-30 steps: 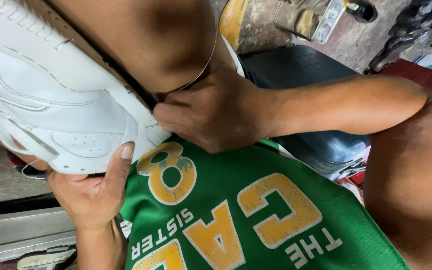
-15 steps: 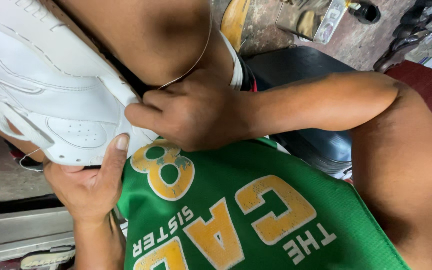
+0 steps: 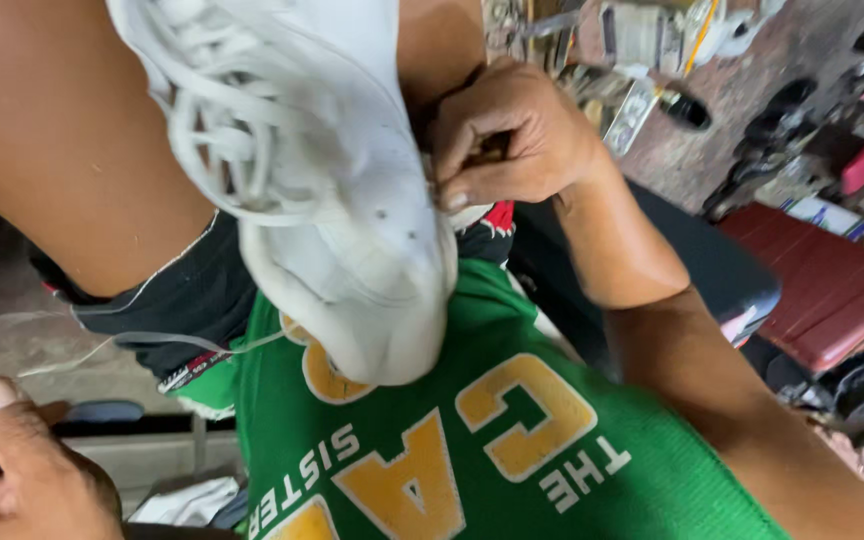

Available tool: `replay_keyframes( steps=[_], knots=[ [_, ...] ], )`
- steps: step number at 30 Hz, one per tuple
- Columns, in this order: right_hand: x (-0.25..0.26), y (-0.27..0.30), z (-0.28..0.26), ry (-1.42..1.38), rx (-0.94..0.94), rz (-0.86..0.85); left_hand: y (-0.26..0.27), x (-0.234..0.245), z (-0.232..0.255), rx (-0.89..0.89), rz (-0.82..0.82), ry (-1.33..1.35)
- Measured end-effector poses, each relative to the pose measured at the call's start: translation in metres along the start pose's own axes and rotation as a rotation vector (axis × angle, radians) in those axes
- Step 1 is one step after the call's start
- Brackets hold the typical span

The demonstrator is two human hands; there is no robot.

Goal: The person stitches the upper of a white sneaker using a needle and thread, then trims the thread with scissors. They apply glue to the stitched area and press it with a small tool to secure the repair.

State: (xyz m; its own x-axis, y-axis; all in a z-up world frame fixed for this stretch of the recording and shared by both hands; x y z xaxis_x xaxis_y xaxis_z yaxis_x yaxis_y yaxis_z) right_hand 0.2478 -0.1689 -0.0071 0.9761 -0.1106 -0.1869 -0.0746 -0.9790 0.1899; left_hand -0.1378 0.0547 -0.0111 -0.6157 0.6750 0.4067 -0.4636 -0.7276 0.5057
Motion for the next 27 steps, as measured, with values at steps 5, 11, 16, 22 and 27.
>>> replay_keyframes(
  steps=[5,11,16,22,27],
  knots=[
    [0.007,0.020,0.023,-0.180,0.020,0.087,0.010,-0.045,0.028,-0.227,-0.110,-0.108],
    [0.015,0.028,0.044,-0.240,0.046,0.144,0.004,-0.084,0.102,-0.528,-0.349,-0.240],
    [0.018,0.031,0.045,-0.222,0.069,0.131,0.002,-0.069,0.108,-0.689,-0.222,-0.068],
    [0.012,0.020,0.033,-0.208,0.008,0.094,-0.001,-0.047,0.095,-0.432,-0.529,0.452],
    [0.003,0.004,0.017,-0.115,0.023,-0.043,-0.015,-0.051,0.122,-0.376,-0.569,0.362]
  ],
)
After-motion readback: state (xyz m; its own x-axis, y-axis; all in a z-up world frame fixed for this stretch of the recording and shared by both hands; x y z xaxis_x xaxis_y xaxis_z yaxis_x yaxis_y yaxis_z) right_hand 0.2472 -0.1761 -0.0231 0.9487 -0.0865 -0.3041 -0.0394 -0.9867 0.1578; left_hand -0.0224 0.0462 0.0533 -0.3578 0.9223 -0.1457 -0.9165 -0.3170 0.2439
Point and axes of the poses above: each hand's wrist, its own y-axis away from the middle knuckle, its own x-axis out of the back of the hand, z = x × y, the point moved 2 cm from there along -y, towards the middle knuckle, and after that the axes turned 15 degrees about -y, right-handed, at the moved point
